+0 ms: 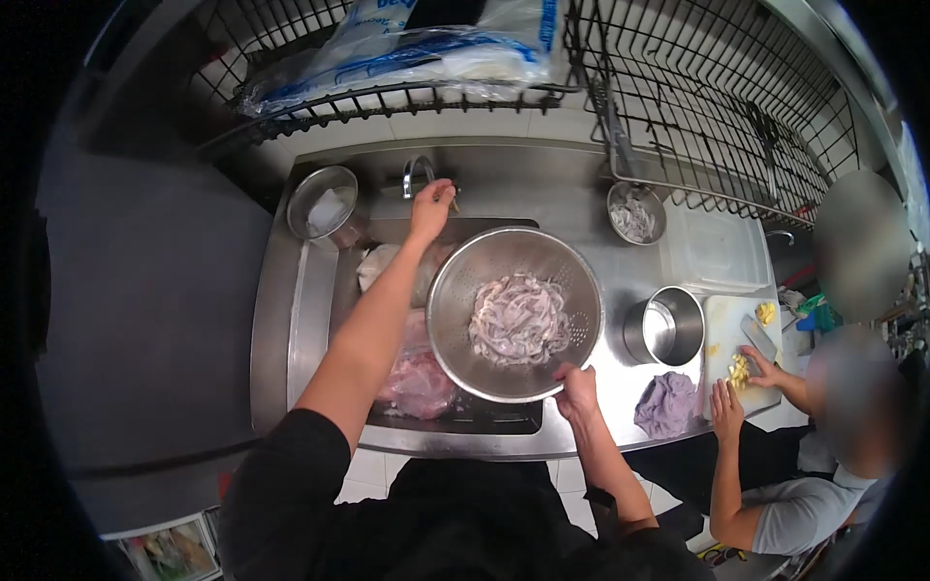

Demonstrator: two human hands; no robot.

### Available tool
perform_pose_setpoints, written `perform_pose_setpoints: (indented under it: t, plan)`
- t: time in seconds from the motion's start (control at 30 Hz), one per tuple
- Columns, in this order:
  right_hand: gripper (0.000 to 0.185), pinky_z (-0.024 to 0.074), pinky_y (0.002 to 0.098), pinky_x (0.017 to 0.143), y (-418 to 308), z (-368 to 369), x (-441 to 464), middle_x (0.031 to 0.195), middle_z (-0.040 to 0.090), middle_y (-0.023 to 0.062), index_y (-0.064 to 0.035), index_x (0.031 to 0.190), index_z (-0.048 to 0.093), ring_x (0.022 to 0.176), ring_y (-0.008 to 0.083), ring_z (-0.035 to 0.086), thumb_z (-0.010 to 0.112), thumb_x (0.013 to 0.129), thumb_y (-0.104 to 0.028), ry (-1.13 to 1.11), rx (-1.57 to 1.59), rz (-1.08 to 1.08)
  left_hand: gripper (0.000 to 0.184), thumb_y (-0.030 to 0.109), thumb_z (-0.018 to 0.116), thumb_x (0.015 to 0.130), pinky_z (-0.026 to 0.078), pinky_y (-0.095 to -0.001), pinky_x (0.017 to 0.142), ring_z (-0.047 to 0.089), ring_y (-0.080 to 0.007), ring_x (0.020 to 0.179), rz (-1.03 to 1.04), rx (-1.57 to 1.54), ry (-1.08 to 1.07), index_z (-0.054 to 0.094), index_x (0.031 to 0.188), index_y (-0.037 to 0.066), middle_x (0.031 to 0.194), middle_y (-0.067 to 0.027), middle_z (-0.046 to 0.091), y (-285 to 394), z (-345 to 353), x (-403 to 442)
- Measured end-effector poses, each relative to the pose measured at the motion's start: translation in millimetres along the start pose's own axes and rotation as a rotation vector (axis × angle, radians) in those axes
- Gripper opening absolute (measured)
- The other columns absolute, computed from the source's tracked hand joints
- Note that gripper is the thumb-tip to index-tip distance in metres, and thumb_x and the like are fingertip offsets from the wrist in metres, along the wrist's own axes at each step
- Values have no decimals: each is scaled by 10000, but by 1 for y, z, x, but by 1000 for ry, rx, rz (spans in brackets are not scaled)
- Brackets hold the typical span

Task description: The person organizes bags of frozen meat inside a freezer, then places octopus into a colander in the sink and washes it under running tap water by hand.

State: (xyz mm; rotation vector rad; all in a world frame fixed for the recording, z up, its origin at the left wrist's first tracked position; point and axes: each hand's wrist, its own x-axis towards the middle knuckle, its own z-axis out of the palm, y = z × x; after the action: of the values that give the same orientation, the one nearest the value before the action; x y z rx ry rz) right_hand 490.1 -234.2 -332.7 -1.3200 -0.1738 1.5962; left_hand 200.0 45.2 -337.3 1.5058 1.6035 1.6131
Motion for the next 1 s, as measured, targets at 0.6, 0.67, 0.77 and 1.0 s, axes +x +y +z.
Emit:
perform_pose_setpoints:
  t: [0.6, 0.67, 0.77, 1.0]
  plan:
    - [134, 444, 335, 538, 103, 105, 101, 686, 566, 101, 45, 799, 589, 607, 201, 553, 526, 686, 81, -56, -485, 33, 427, 31, 627, 743, 511, -388, 827, 617, -271, 971, -1165, -578, -419, 552, 1163, 2, 1082, -140, 625, -129, -218, -165]
    - [187, 474, 369, 583, 101, 119, 109, 718, 592, 127, 54, 886, 594, 638, 243, 582, 547, 705, 55, -99, -682, 58, 429, -71, 586, 685, 531, -380, 770, 635, -269, 907, -1134, -556, -369, 577, 1109, -9, 1027, -135, 639, -141, -221, -177]
    - [355, 485, 430, 767, 102, 149, 116, 937, 629, 210, 52, 1076, 541, 840, 369, 606, 612, 742, -47, 280, -1480, -851, 382, -80, 542, 691, 512, -360, 763, 631, -233, 865, -1036, -484, -213, 611, 1063, -25, 980, -118, 651, -139, -210, -190]
    - [847, 416, 398, 983, 145, 197, 205, 1194, 574, 232, 14, 1248, 501, 1158, 351, 522, 855, 567, -344, -388, -1597, -419, 307, 29, 620, 754, 482, -331, 791, 631, -200, 891, -981, -263, -163, 630, 1058, -15, 990, -105, 672, -161, -192, -212]
